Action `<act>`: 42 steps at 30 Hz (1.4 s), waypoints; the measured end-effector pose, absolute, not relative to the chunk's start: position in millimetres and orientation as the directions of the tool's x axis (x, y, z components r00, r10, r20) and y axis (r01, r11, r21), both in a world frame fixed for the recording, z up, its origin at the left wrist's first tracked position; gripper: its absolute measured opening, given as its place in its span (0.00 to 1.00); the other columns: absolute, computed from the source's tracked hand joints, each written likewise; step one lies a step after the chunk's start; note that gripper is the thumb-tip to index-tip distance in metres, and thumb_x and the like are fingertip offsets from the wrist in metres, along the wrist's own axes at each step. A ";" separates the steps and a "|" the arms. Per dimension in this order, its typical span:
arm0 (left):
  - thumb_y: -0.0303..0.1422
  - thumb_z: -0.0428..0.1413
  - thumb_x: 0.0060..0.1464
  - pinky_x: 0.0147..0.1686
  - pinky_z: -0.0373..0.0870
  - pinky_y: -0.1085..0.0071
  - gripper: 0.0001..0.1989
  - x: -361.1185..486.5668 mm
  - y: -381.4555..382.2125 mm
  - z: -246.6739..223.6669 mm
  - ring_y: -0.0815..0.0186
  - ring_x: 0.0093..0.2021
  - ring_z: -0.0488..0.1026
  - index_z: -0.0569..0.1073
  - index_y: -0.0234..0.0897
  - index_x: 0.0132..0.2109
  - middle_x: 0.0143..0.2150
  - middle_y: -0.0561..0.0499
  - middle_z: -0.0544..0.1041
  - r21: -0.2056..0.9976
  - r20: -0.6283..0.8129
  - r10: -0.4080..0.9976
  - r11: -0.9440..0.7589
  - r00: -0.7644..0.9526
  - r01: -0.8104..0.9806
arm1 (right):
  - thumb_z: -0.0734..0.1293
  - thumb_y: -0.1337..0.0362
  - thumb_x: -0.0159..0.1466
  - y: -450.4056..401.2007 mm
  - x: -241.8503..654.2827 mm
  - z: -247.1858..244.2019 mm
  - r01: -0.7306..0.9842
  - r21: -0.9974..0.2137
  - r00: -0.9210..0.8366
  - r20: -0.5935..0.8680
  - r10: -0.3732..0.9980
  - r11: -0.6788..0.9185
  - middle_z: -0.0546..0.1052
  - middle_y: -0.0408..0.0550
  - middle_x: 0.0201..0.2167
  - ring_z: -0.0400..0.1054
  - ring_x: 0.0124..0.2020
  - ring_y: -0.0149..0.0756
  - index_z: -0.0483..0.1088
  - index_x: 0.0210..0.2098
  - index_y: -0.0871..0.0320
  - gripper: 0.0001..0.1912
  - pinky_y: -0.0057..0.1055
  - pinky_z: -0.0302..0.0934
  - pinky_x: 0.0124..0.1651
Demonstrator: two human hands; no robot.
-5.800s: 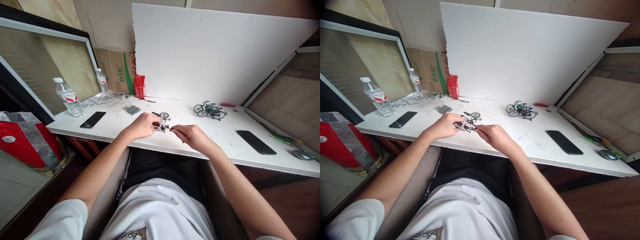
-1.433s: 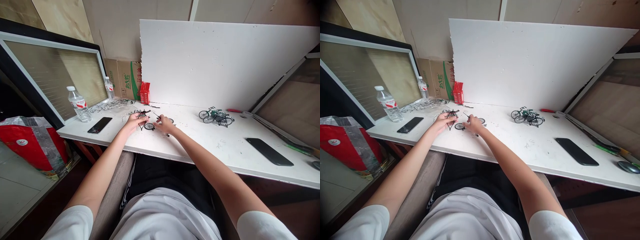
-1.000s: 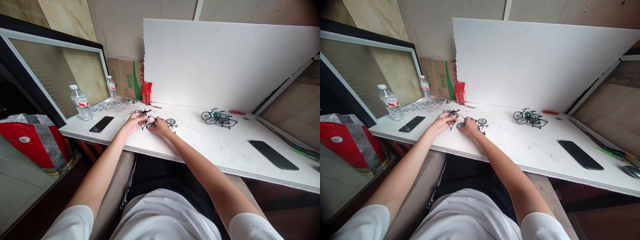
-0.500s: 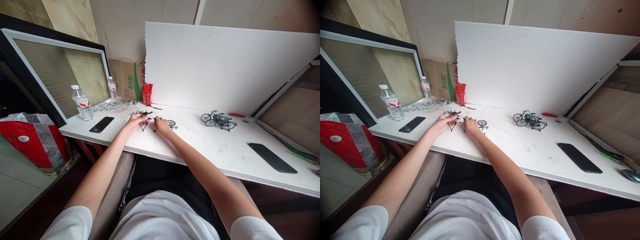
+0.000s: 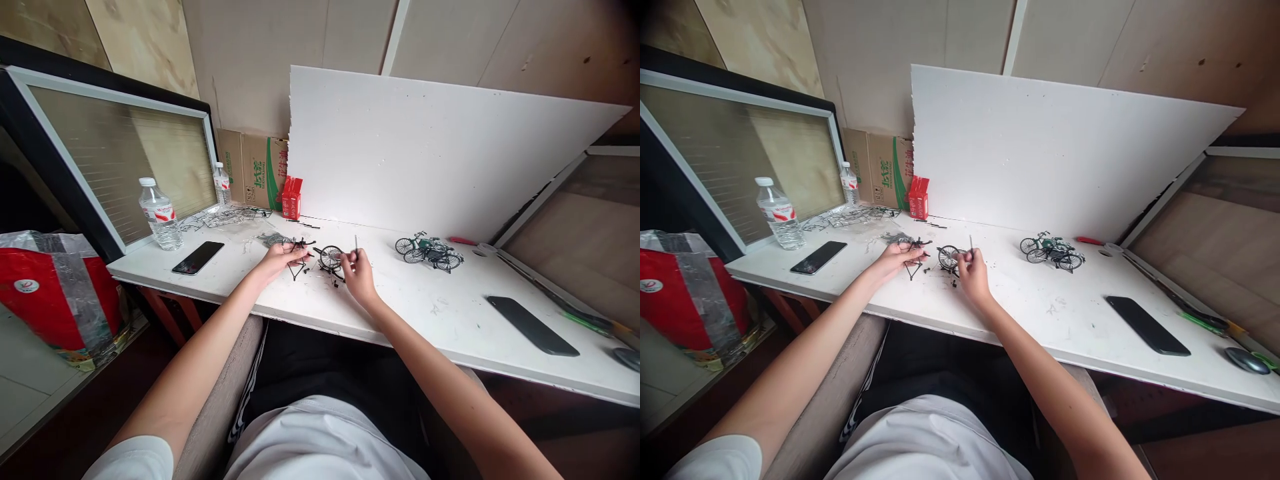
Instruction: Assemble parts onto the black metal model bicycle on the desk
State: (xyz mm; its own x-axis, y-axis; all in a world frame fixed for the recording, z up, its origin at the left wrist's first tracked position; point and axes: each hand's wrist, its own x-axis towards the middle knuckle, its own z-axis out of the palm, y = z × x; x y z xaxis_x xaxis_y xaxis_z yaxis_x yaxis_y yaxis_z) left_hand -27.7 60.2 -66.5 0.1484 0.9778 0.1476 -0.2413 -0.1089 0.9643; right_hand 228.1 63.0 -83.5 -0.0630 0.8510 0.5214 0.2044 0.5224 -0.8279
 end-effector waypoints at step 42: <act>0.45 0.74 0.49 0.28 0.57 0.69 0.21 20.6 34.7 -83.7 0.65 0.33 0.76 0.84 0.32 0.40 0.34 0.44 0.83 0.995 0.085 0.932 -0.097 0.352 0.017 | 0.79 0.44 0.60 13.6 274.6 -90.1 -0.059 -0.888 0.038 0.455 0.889 0.457 0.80 0.47 0.36 0.76 0.38 0.41 0.51 0.34 0.49 0.33 0.42 0.72 0.46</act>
